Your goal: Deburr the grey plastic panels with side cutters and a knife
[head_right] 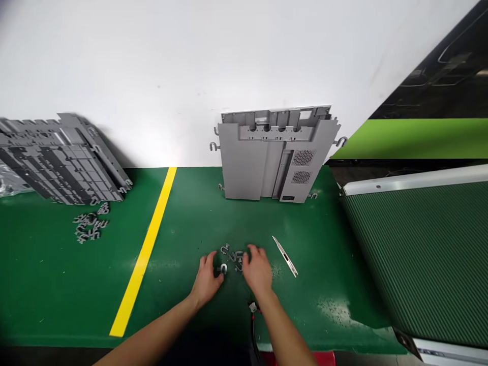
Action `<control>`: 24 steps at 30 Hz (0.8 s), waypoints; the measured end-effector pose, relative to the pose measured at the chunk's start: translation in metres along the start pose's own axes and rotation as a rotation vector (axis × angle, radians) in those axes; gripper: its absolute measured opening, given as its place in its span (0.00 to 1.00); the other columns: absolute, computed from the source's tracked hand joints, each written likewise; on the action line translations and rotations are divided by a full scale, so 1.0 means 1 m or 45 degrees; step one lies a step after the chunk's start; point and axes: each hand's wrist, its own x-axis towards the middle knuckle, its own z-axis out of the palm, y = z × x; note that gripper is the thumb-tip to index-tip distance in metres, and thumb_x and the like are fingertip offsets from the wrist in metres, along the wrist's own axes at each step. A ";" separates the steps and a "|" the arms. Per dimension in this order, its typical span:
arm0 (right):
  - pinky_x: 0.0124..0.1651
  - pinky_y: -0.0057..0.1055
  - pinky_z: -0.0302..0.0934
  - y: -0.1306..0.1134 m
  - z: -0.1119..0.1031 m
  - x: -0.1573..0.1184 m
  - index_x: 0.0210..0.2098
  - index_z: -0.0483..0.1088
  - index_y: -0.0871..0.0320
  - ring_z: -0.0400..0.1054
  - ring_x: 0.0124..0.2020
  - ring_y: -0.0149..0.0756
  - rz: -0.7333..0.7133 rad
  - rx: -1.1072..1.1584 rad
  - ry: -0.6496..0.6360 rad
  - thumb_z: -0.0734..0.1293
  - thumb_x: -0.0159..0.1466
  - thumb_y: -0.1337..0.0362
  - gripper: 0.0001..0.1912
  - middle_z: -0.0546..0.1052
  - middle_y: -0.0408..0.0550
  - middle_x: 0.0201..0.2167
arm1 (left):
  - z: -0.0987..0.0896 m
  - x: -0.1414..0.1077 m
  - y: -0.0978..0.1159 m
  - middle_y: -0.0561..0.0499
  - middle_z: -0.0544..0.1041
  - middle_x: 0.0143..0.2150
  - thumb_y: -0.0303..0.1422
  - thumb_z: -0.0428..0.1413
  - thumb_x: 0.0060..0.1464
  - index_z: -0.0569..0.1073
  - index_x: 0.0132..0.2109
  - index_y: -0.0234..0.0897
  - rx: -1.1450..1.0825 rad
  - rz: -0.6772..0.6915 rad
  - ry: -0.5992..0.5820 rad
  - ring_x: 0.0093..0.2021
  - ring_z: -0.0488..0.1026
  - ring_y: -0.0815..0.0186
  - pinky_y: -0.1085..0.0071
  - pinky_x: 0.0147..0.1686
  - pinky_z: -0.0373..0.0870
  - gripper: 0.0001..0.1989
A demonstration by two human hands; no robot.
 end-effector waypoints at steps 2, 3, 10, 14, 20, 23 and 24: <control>0.53 0.44 0.65 0.014 -0.001 -0.005 0.67 0.59 0.61 0.74 0.52 0.51 0.192 0.025 0.028 0.52 0.72 0.57 0.28 0.70 0.67 0.58 | -0.003 0.010 0.014 0.37 0.60 0.69 0.26 0.59 0.49 0.56 0.73 0.39 0.170 0.117 -0.014 0.64 0.66 0.47 0.58 0.63 0.64 0.44; 0.51 0.44 0.66 0.017 0.002 -0.006 0.67 0.58 0.62 0.75 0.50 0.52 0.242 0.042 0.020 0.54 0.71 0.57 0.28 0.70 0.69 0.58 | -0.003 0.015 0.020 0.36 0.58 0.70 0.25 0.60 0.47 0.56 0.73 0.39 0.216 0.123 -0.047 0.66 0.63 0.43 0.55 0.63 0.64 0.47; 0.51 0.45 0.67 -0.022 0.057 -0.002 0.60 0.66 0.57 0.76 0.48 0.52 0.202 0.254 -0.065 0.61 0.62 0.65 0.26 0.74 0.66 0.55 | 0.006 0.036 0.018 0.41 0.64 0.58 0.22 0.62 0.43 0.74 0.56 0.39 0.002 0.020 -0.197 0.49 0.72 0.56 0.61 0.55 0.70 0.30; 0.50 0.44 0.69 -0.039 0.073 -0.002 0.47 0.71 0.56 0.76 0.50 0.53 0.178 0.474 -0.102 0.61 0.59 0.63 0.17 0.79 0.62 0.46 | 0.000 0.025 -0.004 0.42 0.65 0.56 0.20 0.58 0.47 0.75 0.53 0.37 -0.242 -0.046 -0.137 0.46 0.72 0.62 0.66 0.51 0.72 0.24; 0.33 0.44 0.74 -0.090 0.102 -0.022 0.39 0.68 0.51 0.79 0.35 0.50 0.225 0.861 -0.262 0.59 0.56 0.51 0.17 0.80 0.53 0.33 | -0.044 0.019 -0.048 0.41 0.71 0.52 0.21 0.60 0.45 0.78 0.43 0.38 -0.517 -0.104 0.000 0.41 0.72 0.61 0.62 0.46 0.74 0.16; 0.33 0.46 0.75 -0.149 0.130 -0.030 0.38 0.69 0.51 0.79 0.36 0.52 0.197 0.970 -0.304 0.61 0.53 0.49 0.18 0.80 0.53 0.32 | -0.090 0.022 -0.088 0.44 0.72 0.46 0.20 0.60 0.44 0.78 0.39 0.38 -0.583 -0.069 0.101 0.42 0.72 0.61 0.61 0.47 0.74 0.14; 0.34 0.46 0.76 -0.174 0.141 -0.030 0.37 0.69 0.51 0.79 0.37 0.52 0.172 0.990 -0.321 0.62 0.52 0.49 0.18 0.80 0.53 0.33 | -0.111 0.024 -0.105 0.45 0.73 0.45 0.19 0.59 0.44 0.78 0.38 0.37 -0.597 -0.054 0.143 0.42 0.72 0.61 0.61 0.48 0.74 0.14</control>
